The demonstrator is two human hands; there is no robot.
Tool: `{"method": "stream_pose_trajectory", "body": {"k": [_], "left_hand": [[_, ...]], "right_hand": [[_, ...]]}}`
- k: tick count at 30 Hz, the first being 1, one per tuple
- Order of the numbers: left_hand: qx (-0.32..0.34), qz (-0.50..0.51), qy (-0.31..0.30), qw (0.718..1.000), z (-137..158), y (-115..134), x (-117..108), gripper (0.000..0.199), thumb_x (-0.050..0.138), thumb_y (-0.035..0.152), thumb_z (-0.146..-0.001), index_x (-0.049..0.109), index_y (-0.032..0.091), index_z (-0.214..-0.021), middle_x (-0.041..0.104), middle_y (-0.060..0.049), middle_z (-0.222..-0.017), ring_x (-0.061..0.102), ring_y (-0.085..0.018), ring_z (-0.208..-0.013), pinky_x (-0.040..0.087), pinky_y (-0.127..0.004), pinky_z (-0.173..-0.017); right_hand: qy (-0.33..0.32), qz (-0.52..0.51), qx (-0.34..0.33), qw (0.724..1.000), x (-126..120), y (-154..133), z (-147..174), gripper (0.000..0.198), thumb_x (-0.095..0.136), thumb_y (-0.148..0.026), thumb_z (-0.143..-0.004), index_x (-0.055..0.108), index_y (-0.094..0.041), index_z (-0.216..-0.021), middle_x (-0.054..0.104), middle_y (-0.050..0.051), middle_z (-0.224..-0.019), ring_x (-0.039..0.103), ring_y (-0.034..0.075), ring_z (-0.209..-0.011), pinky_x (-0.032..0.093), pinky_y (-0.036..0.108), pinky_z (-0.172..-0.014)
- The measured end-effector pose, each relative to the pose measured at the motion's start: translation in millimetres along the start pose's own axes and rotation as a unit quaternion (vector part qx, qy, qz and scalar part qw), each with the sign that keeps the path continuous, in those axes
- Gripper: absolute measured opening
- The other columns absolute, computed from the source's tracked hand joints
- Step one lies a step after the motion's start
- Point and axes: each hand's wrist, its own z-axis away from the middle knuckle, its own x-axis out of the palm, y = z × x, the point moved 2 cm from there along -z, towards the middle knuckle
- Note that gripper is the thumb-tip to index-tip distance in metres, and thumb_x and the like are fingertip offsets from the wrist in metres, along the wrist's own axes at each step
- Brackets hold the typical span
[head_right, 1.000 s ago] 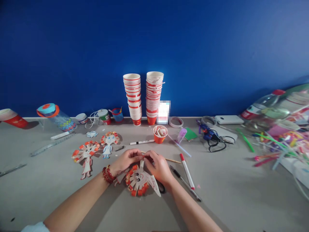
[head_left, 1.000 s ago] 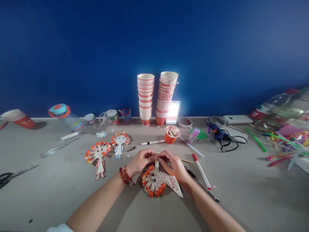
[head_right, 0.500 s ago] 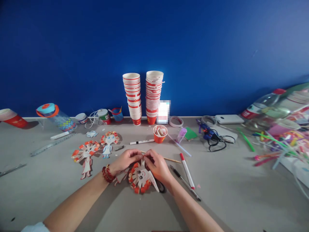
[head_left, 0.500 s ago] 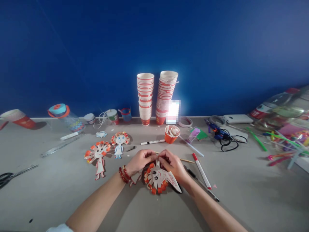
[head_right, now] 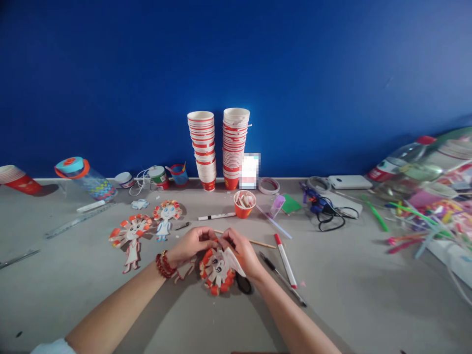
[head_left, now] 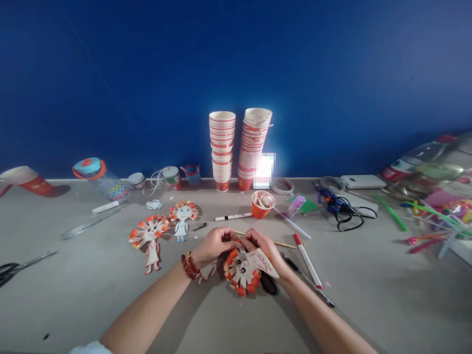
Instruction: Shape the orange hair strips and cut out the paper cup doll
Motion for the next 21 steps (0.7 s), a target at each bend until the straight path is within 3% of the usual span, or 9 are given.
{"method": "stream_pose_trajectory", "body": {"k": [3, 8, 15, 21], "left_hand": [[-0.001, 0.015, -0.025, 1.000, 0.3, 0.8, 0.3, 0.028, 0.073, 0.035, -0.069, 0.060, 0.012, -0.076, 0.060, -0.002, -0.072, 0.054, -0.013, -0.068, 0.041, -0.023, -0.064], [0.016, 0.014, -0.003, 1.000, -1.6, -3.2, -0.3, 0.028, 0.074, 0.034, -0.067, 0.060, 0.012, -0.077, 0.059, -0.001, -0.072, 0.053, -0.012, -0.067, 0.041, -0.023, -0.063], [0.003, 0.002, -0.028, 1.000, -0.3, -1.2, -0.1, 0.030, 0.072, 0.040, -0.069, 0.063, 0.012, -0.074, 0.060, -0.002, -0.069, 0.051, -0.012, -0.063, 0.040, -0.023, -0.060], [0.027, -0.030, 0.002, 0.999, -0.3, -1.1, 0.9, 0.029, 0.069, 0.040, -0.071, 0.062, 0.012, -0.073, 0.056, 0.000, -0.065, 0.048, -0.012, -0.061, 0.038, -0.022, -0.058]], "right_hand": [[-0.007, -0.016, -0.010, 1.000, -1.4, -3.2, 0.8, 0.021, 0.050, -0.035, -0.089, 0.050, -0.018, -0.076, 0.053, -0.004, -0.066, 0.045, 0.011, -0.061, 0.036, 0.021, -0.057], [-0.017, -0.036, -0.002, 0.999, -2.8, -7.0, 1.8, 0.021, 0.052, -0.038, -0.088, 0.053, -0.018, -0.080, 0.058, -0.001, -0.070, 0.051, 0.013, -0.063, 0.040, 0.022, -0.058], [-0.029, -0.054, 0.005, 0.998, -5.0, -8.3, 3.0, 0.020, 0.054, -0.038, -0.087, 0.055, -0.018, -0.083, 0.061, 0.001, -0.075, 0.056, 0.014, -0.067, 0.043, 0.023, -0.060], [-0.038, -0.050, 0.004, 0.998, -6.8, -9.2, 2.0, 0.020, 0.056, -0.038, -0.085, 0.056, -0.018, -0.084, 0.062, 0.001, -0.075, 0.057, 0.015, -0.068, 0.044, 0.024, -0.061]]}}
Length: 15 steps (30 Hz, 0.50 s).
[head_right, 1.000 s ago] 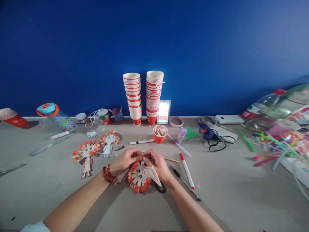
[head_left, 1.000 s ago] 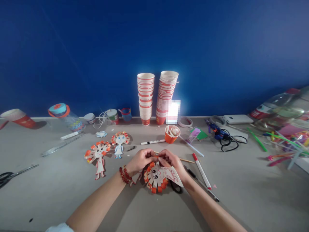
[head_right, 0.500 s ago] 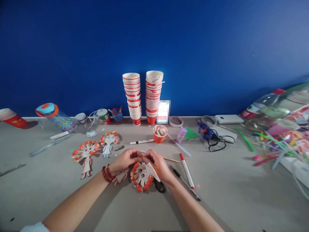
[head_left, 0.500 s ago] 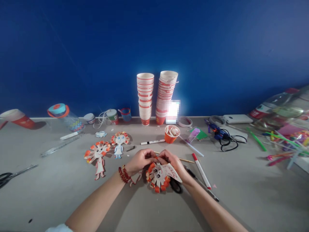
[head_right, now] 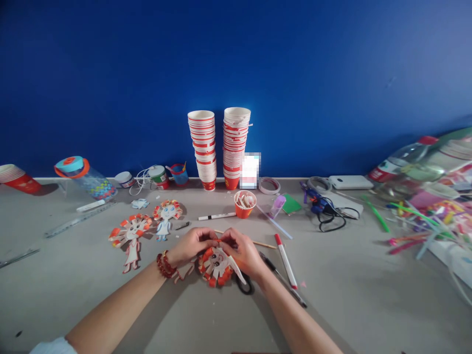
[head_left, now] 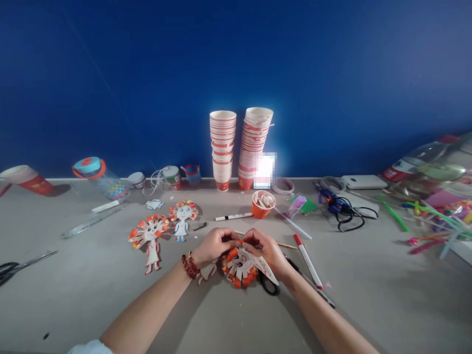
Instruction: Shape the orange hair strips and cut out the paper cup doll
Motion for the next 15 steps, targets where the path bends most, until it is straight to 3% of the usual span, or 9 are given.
{"method": "stream_pose_trajectory", "body": {"k": [7, 15], "left_hand": [[-0.008, 0.017, -0.010, 1.000, -0.5, -1.1, -0.4, 0.024, 0.071, 0.034, -0.069, 0.061, 0.013, -0.071, 0.055, 0.001, -0.065, 0.048, -0.011, -0.060, 0.038, -0.022, -0.058], [-0.019, 0.021, 0.000, 1.000, -1.5, -6.1, 0.1, 0.023, 0.071, 0.033, -0.069, 0.061, 0.012, -0.070, 0.055, 0.001, -0.062, 0.047, -0.010, -0.057, 0.038, -0.022, -0.057]], "right_hand": [[0.001, 0.045, -0.017, 0.999, -1.3, 2.3, -1.6, 0.018, 0.058, -0.035, -0.084, 0.062, -0.018, -0.082, 0.064, 0.001, -0.076, 0.057, 0.015, -0.069, 0.043, 0.023, -0.061], [-0.007, 0.018, 0.005, 1.000, -0.4, 5.8, -2.7, 0.021, 0.058, -0.036, -0.083, 0.060, -0.017, -0.075, 0.060, -0.001, -0.069, 0.053, 0.013, -0.063, 0.041, 0.022, -0.057]]}}
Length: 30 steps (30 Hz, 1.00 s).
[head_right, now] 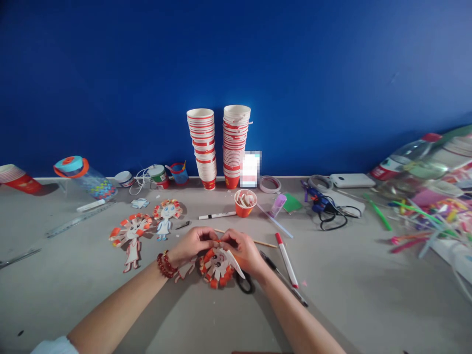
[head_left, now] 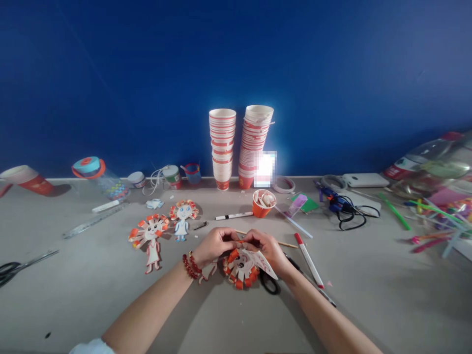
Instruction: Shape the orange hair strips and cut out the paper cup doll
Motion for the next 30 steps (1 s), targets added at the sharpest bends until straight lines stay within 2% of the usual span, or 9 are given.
{"method": "stream_pose_trajectory", "body": {"k": [6, 12, 15, 18, 20, 23, 25, 27, 30], "left_hand": [[0.009, -0.009, 0.020, 1.000, 0.1, 5.7, 0.4, 0.023, 0.065, 0.036, -0.075, 0.063, 0.013, -0.077, 0.058, 0.000, -0.070, 0.050, -0.011, -0.065, 0.039, -0.022, -0.061], [0.042, -0.084, 0.062, 0.994, 3.3, 10.2, 0.5, 0.029, 0.055, 0.042, -0.082, 0.064, 0.015, -0.078, 0.059, 0.000, -0.069, 0.051, -0.014, -0.066, 0.038, -0.022, -0.059], [0.059, -0.093, 0.076, 0.991, 6.2, 10.5, 0.5, 0.033, 0.048, 0.044, -0.087, 0.065, 0.016, -0.083, 0.065, -0.003, -0.081, 0.057, -0.017, -0.078, 0.042, -0.025, -0.071], [0.056, -0.069, 0.060, 0.994, 9.3, 10.8, -0.2, 0.042, 0.036, 0.047, -0.091, 0.066, 0.017, -0.093, 0.067, -0.007, -0.094, 0.060, -0.020, -0.090, 0.043, -0.028, -0.083], [0.055, -0.067, 0.020, 0.996, 11.2, 12.2, 0.0, 0.039, 0.040, 0.048, -0.090, 0.063, 0.018, -0.102, 0.066, -0.008, -0.101, 0.060, -0.021, -0.095, 0.044, -0.029, -0.084], [0.060, -0.109, -0.022, 0.992, 12.7, 14.2, 1.3, 0.044, 0.063, 0.044, -0.077, 0.059, 0.016, -0.110, 0.066, -0.009, -0.106, 0.061, -0.022, -0.093, 0.046, -0.029, -0.079], [0.067, -0.158, -0.010, 0.985, 12.4, 14.3, 2.4, 0.043, 0.066, 0.041, -0.075, 0.060, 0.016, -0.109, 0.067, -0.009, -0.103, 0.061, -0.022, -0.089, 0.046, -0.028, -0.076], [0.077, -0.195, 0.020, 0.978, 11.3, 13.5, 3.4, 0.034, 0.061, 0.039, -0.079, 0.064, 0.017, -0.105, 0.069, -0.007, -0.099, 0.061, -0.021, -0.086, 0.045, -0.027, -0.075], [0.087, -0.214, 0.044, 0.972, 9.6, 12.1, 5.4, 0.026, 0.055, 0.034, -0.083, 0.067, 0.017, -0.098, 0.070, -0.005, -0.092, 0.062, -0.019, -0.081, 0.044, -0.026, -0.072]], "right_hand": [[0.005, -0.083, 0.018, 0.996, -3.6, -0.6, 0.0, 0.026, 0.055, -0.041, -0.085, 0.060, -0.017, -0.092, 0.064, 0.002, -0.079, 0.058, 0.015, -0.070, 0.044, 0.023, -0.062], [-0.031, -0.134, 0.034, 0.990, -12.1, -2.3, 1.8, 0.035, 0.054, -0.045, -0.086, 0.056, -0.018, -0.108, 0.066, 0.005, -0.090, 0.061, 0.019, -0.081, 0.048, 0.028, -0.070], [-0.018, -0.094, 0.024, 0.995, -11.5, 3.3, 1.6, 0.033, 0.062, -0.036, -0.081, 0.056, -0.018, -0.107, 0.065, 0.003, -0.084, 0.061, 0.017, -0.078, 0.047, 0.028, -0.072], [-0.012, -0.074, 0.022, 0.997, -9.1, 8.1, 0.2, 0.030, 0.062, -0.032, -0.080, 0.056, -0.017, -0.104, 0.064, 0.002, -0.078, 0.060, 0.016, -0.072, 0.046, 0.027, -0.069], [-0.009, -0.074, 0.023, 0.997, -8.7, 8.9, -0.6, 0.028, 0.061, -0.033, -0.080, 0.057, -0.017, -0.103, 0.064, 0.001, -0.076, 0.059, 0.016, -0.070, 0.046, 0.027, -0.068], [-0.002, -0.092, 0.037, 0.995, -10.9, 7.3, -0.3, 0.028, 0.054, -0.040, -0.086, 0.057, -0.016, -0.101, 0.064, 0.002, -0.075, 0.060, 0.016, -0.069, 0.046, 0.028, -0.066], [-0.003, -0.121, 0.038, 0.992, -13.6, 4.6, 1.0, 0.032, 0.046, -0.044, -0.090, 0.058, -0.017, -0.103, 0.064, 0.004, -0.080, 0.061, 0.018, -0.073, 0.047, 0.029, -0.068], [-0.010, -0.148, 0.017, 0.989, -17.0, -0.1, 3.1, 0.037, 0.043, -0.047, -0.091, 0.057, -0.017, -0.106, 0.064, 0.007, -0.089, 0.061, 0.020, -0.082, 0.048, 0.031, -0.072], [-0.034, -0.149, -0.023, 0.988, -22.5, -10.1, 7.0, 0.041, 0.052, -0.049, -0.087, 0.055, -0.018, -0.115, 0.061, 0.011, -0.108, 0.058, 0.024, -0.095, 0.048, 0.037, -0.082]]}}
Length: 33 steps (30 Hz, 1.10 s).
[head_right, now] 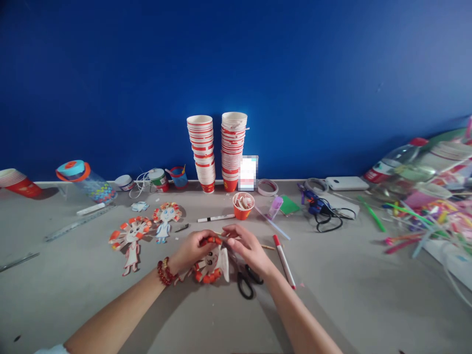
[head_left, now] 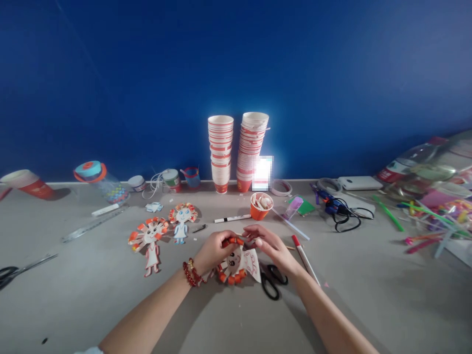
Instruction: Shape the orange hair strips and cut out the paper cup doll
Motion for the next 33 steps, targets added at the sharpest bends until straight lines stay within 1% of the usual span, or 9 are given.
{"method": "stream_pose_trajectory", "body": {"k": [7, 11, 18, 22, 24, 26, 28, 31, 33], "left_hand": [[0.035, -0.017, 0.037, 0.999, 0.2, 3.3, 1.1, 0.019, 0.053, 0.031, -0.083, 0.064, 0.016, -0.089, 0.067, -0.003, -0.083, 0.059, -0.017, -0.076, 0.042, -0.023, -0.069], [0.027, -0.050, 0.046, 0.997, -0.4, 0.3, 1.2, 0.016, 0.054, 0.029, -0.081, 0.061, 0.016, -0.077, 0.064, -0.002, -0.074, 0.055, -0.015, -0.068, 0.039, -0.022, -0.064], [-0.015, -0.047, 0.044, 0.998, -2.7, -2.2, -3.4, 0.020, 0.056, 0.035, -0.080, 0.063, 0.016, -0.079, 0.062, 0.000, -0.068, 0.051, -0.013, -0.061, 0.037, -0.021, -0.058], [-0.036, -0.013, 0.046, 0.998, -3.2, -1.9, -9.8, 0.024, 0.062, 0.039, -0.076, 0.064, 0.016, -0.079, 0.061, 0.000, -0.068, 0.050, -0.012, -0.060, 0.037, -0.022, -0.057], [-0.060, 0.061, 0.023, 0.996, -1.4, -0.9, -15.4, 0.026, 0.067, 0.039, -0.073, 0.064, 0.016, -0.082, 0.061, -0.001, -0.071, 0.052, -0.013, -0.062, 0.039, -0.022, -0.058], [-0.089, 0.181, -0.030, 0.979, 1.5, 1.5, -21.8, 0.032, 0.072, 0.037, -0.069, 0.063, 0.016, -0.091, 0.064, -0.004, -0.083, 0.057, -0.015, -0.071, 0.043, -0.023, -0.062], [-0.104, 0.321, -0.110, 0.935, 4.4, 5.2, -27.0, 0.047, 0.074, 0.035, -0.068, 0.058, 0.019, -0.109, 0.063, -0.010, -0.103, 0.060, -0.021, -0.090, 0.047, -0.031, -0.076], [-0.041, 0.484, -0.063, 0.872, 4.3, 9.0, -36.2, 0.057, 0.055, 0.056, -0.079, 0.052, 0.017, -0.120, 0.057, -0.016, -0.119, 0.057, -0.028, -0.105, 0.045, -0.040, -0.085], [-0.015, 0.513, -0.020, 0.858, 3.7, 9.1, -36.6, 0.056, 0.050, 0.055, -0.082, 0.050, 0.017, -0.123, 0.055, -0.017, -0.122, 0.055, -0.028, -0.106, 0.046, -0.041, -0.085]], "right_hand": [[-0.091, -0.056, 0.002, 0.994, 2.6, -22.3, 6.8, 0.063, 0.057, -0.055, -0.080, 0.041, -0.024, -0.133, 0.044, 0.013, -0.134, 0.049, 0.029, -0.116, 0.046, 0.044, -0.091], [-0.071, 0.018, 0.021, 0.997, 5.5, -18.2, 7.6, 0.060, 0.066, -0.035, -0.079, 0.041, -0.025, -0.132, 0.047, 0.012, -0.132, 0.055, 0.025, -0.108, 0.050, 0.038, -0.085], [-0.057, 0.037, 0.077, 0.995, 0.3, -2.0, 5.4, 0.052, 0.062, -0.023, -0.078, 0.046, -0.020, -0.127, 0.061, 0.010, -0.109, 0.063, 0.018, -0.084, 0.050, 0.027, -0.067], [-0.105, 0.070, 0.112, 0.986, -2.8, -0.3, 5.5, 0.032, 0.062, -0.027, -0.079, 0.061, -0.018, -0.110, 0.063, 0.001, -0.076, 0.059, 0.014, -0.067, 0.045, 0.021, -0.057], [-0.133, 0.062, 0.109, 0.983, -2.5, -1.7, 5.6, 0.029, 0.062, -0.029, -0.080, 0.064, -0.017, -0.106, 0.061, -0.001, -0.069, 0.057, 0.012, -0.062, 0.043, 0.020, -0.054], [-0.131, 0.035, 0.107, 0.985, -2.2, -3.0, 5.4, 0.031, 0.063, -0.031, -0.080, 0.064, -0.017, -0.108, 0.064, 0.001, -0.073, 0.058, 0.013, -0.065, 0.044, 0.021, -0.055], [-0.084, 0.012, 0.107, 0.991, -3.0, -3.0, 4.6, 0.033, 0.065, -0.034, -0.079, 0.064, -0.016, -0.107, 0.068, 0.004, -0.084, 0.062, 0.016, -0.072, 0.047, 0.022, -0.058], [0.020, 0.002, 0.096, 0.995, -5.5, -0.3, 2.7, 0.034, 0.065, -0.037, -0.078, 0.064, -0.017, -0.105, 0.069, 0.008, -0.098, 0.064, 0.019, -0.078, 0.050, 0.025, -0.060], [0.081, 0.007, 0.067, 0.994, -7.2, 1.7, 1.3, 0.033, 0.065, -0.039, -0.077, 0.064, -0.016, -0.102, 0.069, 0.008, -0.096, 0.065, 0.019, -0.077, 0.051, 0.026, -0.061]]}}
